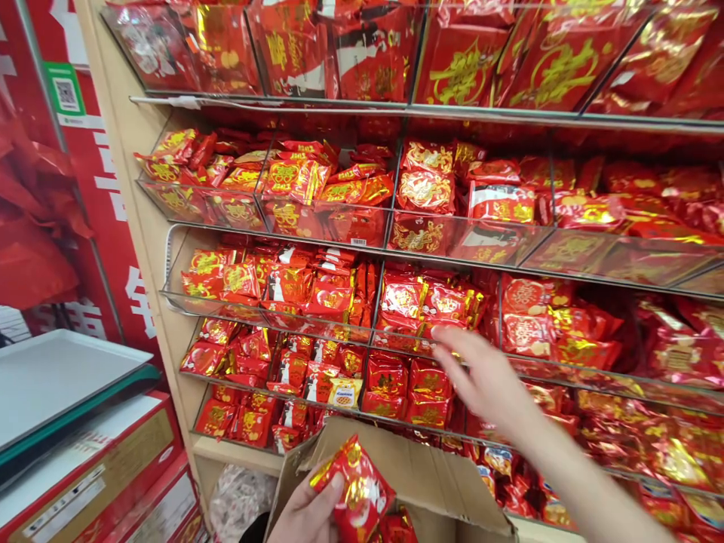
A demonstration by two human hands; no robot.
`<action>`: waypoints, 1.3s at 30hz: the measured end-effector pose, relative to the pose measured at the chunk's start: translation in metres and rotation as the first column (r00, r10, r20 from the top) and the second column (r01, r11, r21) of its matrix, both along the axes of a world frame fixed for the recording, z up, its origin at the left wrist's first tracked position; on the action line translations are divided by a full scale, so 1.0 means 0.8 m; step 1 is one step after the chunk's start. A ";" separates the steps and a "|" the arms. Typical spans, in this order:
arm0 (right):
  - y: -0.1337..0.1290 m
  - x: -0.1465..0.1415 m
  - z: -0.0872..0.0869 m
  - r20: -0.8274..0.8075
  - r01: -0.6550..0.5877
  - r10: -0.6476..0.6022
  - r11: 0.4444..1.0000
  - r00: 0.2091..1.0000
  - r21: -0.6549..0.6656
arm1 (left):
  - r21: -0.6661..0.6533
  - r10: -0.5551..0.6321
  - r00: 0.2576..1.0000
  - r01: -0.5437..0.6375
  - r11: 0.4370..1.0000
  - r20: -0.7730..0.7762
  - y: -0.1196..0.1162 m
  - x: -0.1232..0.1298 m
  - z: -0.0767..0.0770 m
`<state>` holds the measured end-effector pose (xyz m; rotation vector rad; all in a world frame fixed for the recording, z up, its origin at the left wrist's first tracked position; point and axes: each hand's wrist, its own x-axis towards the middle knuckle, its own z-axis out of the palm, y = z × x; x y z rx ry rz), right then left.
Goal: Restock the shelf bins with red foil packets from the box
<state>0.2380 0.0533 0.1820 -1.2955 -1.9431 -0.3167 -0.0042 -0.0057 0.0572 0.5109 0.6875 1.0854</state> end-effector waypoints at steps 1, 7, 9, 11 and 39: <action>-0.024 -0.012 -0.028 -0.123 -0.027 0.014 0.994 0.992 -0.102 | 0.024 -0.011 0.999 0.010 1.000 0.031 0.003 0.005 0.008; -0.085 -0.059 -0.139 -0.732 -0.423 -0.041 0.793 0.681 -0.439 | 0.220 -0.085 0.996 0.078 0.972 0.021 0.017 0.040 0.052; -0.087 -0.061 -0.145 -0.815 -0.444 -0.086 0.804 0.573 -0.396 | 0.249 -0.114 0.993 0.101 0.963 0.035 0.019 0.051 0.058; -0.087 -0.059 -0.143 -0.886 -0.446 -0.112 0.832 0.449 -0.331 | 0.260 -0.147 0.987 0.126 0.957 0.061 0.020 0.058 0.061; -0.092 -0.067 -0.138 -0.899 -0.368 -0.024 0.907 0.437 -0.203 | 0.359 -0.081 0.910 0.241 0.902 -0.406 0.020 0.046 0.037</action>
